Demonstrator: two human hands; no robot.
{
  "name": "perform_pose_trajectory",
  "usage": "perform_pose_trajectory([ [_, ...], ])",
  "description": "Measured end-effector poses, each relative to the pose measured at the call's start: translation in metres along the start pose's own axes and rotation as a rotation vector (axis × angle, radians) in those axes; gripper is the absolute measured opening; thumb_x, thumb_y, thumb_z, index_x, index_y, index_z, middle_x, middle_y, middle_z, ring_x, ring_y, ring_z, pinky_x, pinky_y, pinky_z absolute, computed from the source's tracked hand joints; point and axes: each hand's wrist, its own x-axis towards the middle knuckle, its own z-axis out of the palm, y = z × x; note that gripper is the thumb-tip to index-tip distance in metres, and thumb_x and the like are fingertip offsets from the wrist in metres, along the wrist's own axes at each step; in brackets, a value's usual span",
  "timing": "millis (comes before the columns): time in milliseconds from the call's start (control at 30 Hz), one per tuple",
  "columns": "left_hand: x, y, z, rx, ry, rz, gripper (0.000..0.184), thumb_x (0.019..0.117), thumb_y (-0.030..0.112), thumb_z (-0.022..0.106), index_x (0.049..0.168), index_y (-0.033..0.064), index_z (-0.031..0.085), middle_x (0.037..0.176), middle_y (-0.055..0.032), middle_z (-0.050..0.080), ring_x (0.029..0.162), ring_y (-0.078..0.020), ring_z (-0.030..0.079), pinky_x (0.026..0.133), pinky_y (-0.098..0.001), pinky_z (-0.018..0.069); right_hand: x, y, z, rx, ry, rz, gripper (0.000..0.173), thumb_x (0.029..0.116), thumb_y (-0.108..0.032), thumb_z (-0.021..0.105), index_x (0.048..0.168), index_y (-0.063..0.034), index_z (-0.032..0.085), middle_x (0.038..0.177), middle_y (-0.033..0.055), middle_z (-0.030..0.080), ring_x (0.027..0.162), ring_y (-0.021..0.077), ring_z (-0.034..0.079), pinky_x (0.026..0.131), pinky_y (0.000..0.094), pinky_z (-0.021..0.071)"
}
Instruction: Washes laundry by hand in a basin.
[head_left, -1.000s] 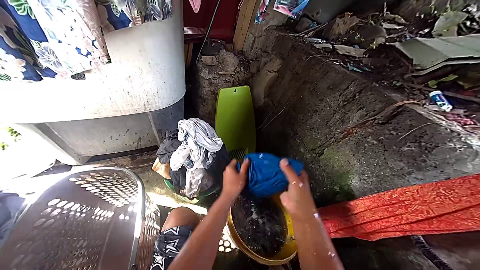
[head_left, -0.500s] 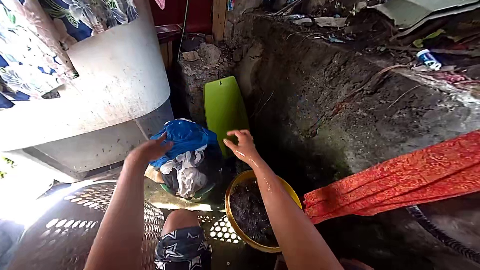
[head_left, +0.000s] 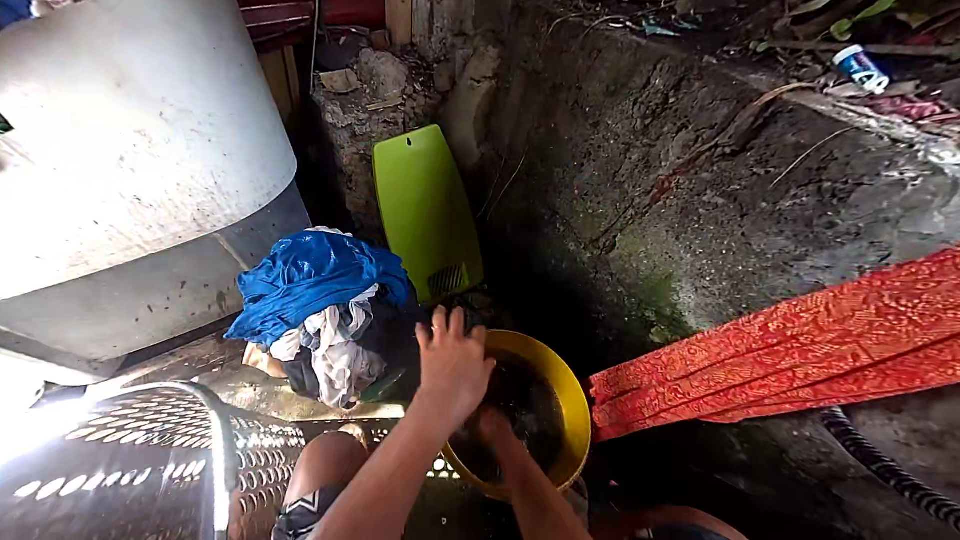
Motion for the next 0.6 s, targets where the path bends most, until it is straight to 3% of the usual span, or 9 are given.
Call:
perform_pose_trajectory([
  [67, 0.010, 0.001, 0.027, -0.027, -0.151, 0.023, 0.045, 0.1040, 0.033, 0.059, 0.145, 0.0143, 0.058, 0.157, -0.0164, 0.046, 0.149, -0.0379, 0.036, 0.115, -0.0626, 0.0348, -0.006, 0.002, 0.007, -0.042, -0.132, -0.061, 0.052, 0.1087, -0.026, 0.047, 0.147, 0.0088, 0.045, 0.154, 0.0291, 0.044, 0.145, 0.0427, 0.042, 0.119, 0.0572, 0.0312],
  [133, 0.020, -0.005, 0.045, -0.053, -0.322, 0.006, 0.044, 0.1049, 0.025, 0.057, 0.147, 0.0139, 0.055, 0.151, -0.0178, 0.052, 0.142, -0.0381, 0.047, 0.109, -0.0614, 0.0438, 0.001, 0.009, 0.001, 0.012, -0.146, -0.117, 0.050, 0.1043, -0.024, 0.057, 0.141, 0.0098, 0.052, 0.148, 0.0319, 0.049, 0.141, 0.0454, 0.045, 0.117, 0.0610, 0.0328],
  [167, 0.025, -0.008, 0.051, -0.055, -0.372, -0.001, 0.045, 0.1035, 0.019, 0.058, 0.148, 0.0140, 0.054, 0.148, -0.0192, 0.054, 0.138, -0.0393, 0.051, 0.106, -0.0625, 0.0463, 0.008, 0.015, -0.004, 0.074, -0.072, -0.142, 0.047, 0.1000, -0.021, 0.063, 0.135, 0.0095, 0.058, 0.142, 0.0325, 0.054, 0.136, 0.0462, 0.049, 0.114, 0.0627, 0.0363],
  [233, 0.036, -0.013, 0.057, -0.100, -0.407, 0.021, 0.053, 0.0979, 0.009, 0.060, 0.150, 0.0138, 0.051, 0.146, -0.0205, 0.055, 0.135, -0.0406, 0.053, 0.104, -0.0643, 0.0462, -0.008, 0.019, -0.037, 0.286, 0.133, -0.225, 0.032, 0.0949, -0.011, 0.067, 0.119, 0.0098, 0.067, 0.123, 0.0303, 0.065, 0.119, 0.0416, 0.062, 0.104, 0.0586, 0.0464],
  [300, 0.045, -0.021, 0.062, -0.205, -0.408, 0.095, 0.062, 0.0937, 0.004, 0.065, 0.153, 0.0092, 0.046, 0.147, -0.0229, 0.054, 0.136, -0.0412, 0.052, 0.109, -0.0625, 0.0420, -0.058, 0.015, -0.088, 0.442, 0.229, -0.384, 0.022, 0.0938, -0.002, 0.065, 0.113, 0.0093, 0.068, 0.110, 0.0239, 0.069, 0.103, 0.0306, 0.066, 0.095, 0.0490, 0.0517],
  [367, 0.050, -0.027, 0.071, -0.362, -0.377, 0.178, 0.065, 0.0861, -0.002, 0.072, 0.147, 0.0016, 0.049, 0.140, -0.0271, 0.057, 0.131, -0.0421, 0.055, 0.108, -0.0613, 0.0425, -0.120, 0.010, -0.139, 0.492, 0.317, -0.515, 0.020, 0.0899, 0.006, 0.061, 0.108, 0.0087, 0.068, 0.107, 0.0185, 0.068, 0.097, 0.0220, 0.064, 0.089, 0.0420, 0.0519],
  [467, 0.057, -0.036, 0.097, -0.611, -0.377, 0.154, 0.080, 0.0802, -0.008, 0.079, 0.152, -0.0011, 0.043, 0.144, -0.0267, 0.055, 0.134, -0.0370, 0.054, 0.113, -0.0526, 0.0420, -0.203, 0.011, -0.188, 0.602, 0.579, -0.637, 0.014, 0.0911, 0.009, 0.059, 0.100, 0.0040, 0.069, 0.097, 0.0081, 0.068, 0.088, 0.0112, 0.062, 0.083, 0.0335, 0.0520],
  [533, 0.059, -0.042, 0.115, -0.622, -0.356, 0.044, 0.089, 0.0787, -0.003, 0.083, 0.156, 0.0010, 0.038, 0.151, -0.0259, 0.049, 0.140, -0.0373, 0.048, 0.117, -0.0529, 0.0387, -0.235, 0.017, -0.203, 0.723, 0.816, -0.740, 0.017, 0.0906, 0.009, 0.057, 0.098, -0.0008, 0.068, 0.092, 0.0020, 0.068, 0.083, 0.0070, 0.062, 0.077, 0.0287, 0.0531],
  [600, 0.061, -0.049, 0.131, -0.497, -0.340, -0.017, 0.081, 0.0833, 0.012, 0.084, 0.153, 0.0030, 0.043, 0.152, -0.0238, 0.049, 0.142, -0.0372, 0.047, 0.118, -0.0553, 0.0368, -0.241, 0.022, -0.209, 0.830, 1.052, -0.768, 0.019, 0.0915, 0.006, 0.057, 0.098, -0.0074, 0.068, 0.088, -0.0059, 0.068, 0.077, -0.0010, 0.062, 0.070, 0.0184, 0.0532],
])
